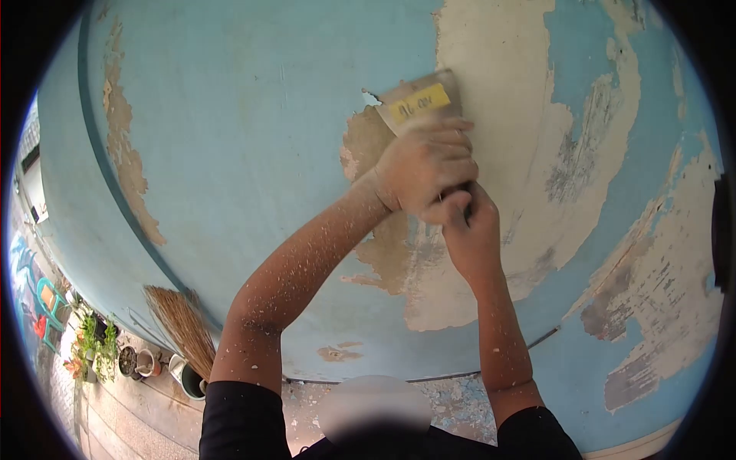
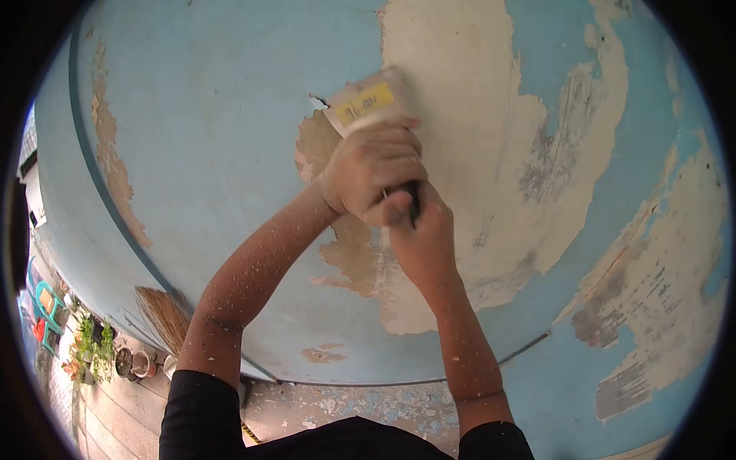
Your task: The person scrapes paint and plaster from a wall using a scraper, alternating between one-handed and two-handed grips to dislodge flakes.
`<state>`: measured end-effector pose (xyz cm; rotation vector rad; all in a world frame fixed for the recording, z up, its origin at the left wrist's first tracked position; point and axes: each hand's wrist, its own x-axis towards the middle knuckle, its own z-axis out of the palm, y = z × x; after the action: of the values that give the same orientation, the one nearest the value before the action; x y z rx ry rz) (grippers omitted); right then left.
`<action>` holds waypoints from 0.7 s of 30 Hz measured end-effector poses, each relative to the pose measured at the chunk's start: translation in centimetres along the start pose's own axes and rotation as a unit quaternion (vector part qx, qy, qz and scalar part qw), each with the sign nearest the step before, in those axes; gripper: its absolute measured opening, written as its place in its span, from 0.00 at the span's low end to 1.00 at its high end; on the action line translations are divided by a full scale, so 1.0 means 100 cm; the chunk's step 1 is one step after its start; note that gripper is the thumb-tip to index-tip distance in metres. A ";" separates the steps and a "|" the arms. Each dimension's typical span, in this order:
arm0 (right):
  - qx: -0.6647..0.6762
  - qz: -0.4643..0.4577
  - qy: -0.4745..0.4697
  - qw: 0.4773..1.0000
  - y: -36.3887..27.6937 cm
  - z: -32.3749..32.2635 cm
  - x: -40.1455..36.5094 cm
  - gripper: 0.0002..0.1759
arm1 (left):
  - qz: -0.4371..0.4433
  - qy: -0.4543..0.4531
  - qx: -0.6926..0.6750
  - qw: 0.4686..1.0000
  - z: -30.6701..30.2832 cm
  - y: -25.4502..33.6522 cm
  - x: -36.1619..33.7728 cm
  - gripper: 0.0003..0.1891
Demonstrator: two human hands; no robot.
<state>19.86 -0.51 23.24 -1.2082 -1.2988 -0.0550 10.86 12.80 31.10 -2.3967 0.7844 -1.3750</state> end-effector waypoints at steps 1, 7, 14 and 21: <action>0.017 0.045 -0.009 0.999 0.001 -0.002 -0.011 0.38 | 0.003 0.010 -0.027 1.000 0.004 0.008 0.000 0.20; -0.007 -0.024 0.005 1.000 -0.036 0.025 0.019 0.30 | 0.000 0.091 -0.012 0.996 -0.035 -0.013 -0.009 0.18; 0.018 0.000 -0.095 0.995 -0.007 0.071 -0.014 0.33 | -0.074 0.092 0.019 0.993 -0.048 0.022 -0.079 0.18; 0.190 0.252 -0.106 0.943 0.013 0.040 -0.098 0.20 | -0.095 0.009 -0.041 0.995 0.001 0.084 -0.105 0.12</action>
<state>14.42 -2.72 14.39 -1.1920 -1.0803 0.6849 4.01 12.02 19.55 -2.5844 0.6424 -1.4629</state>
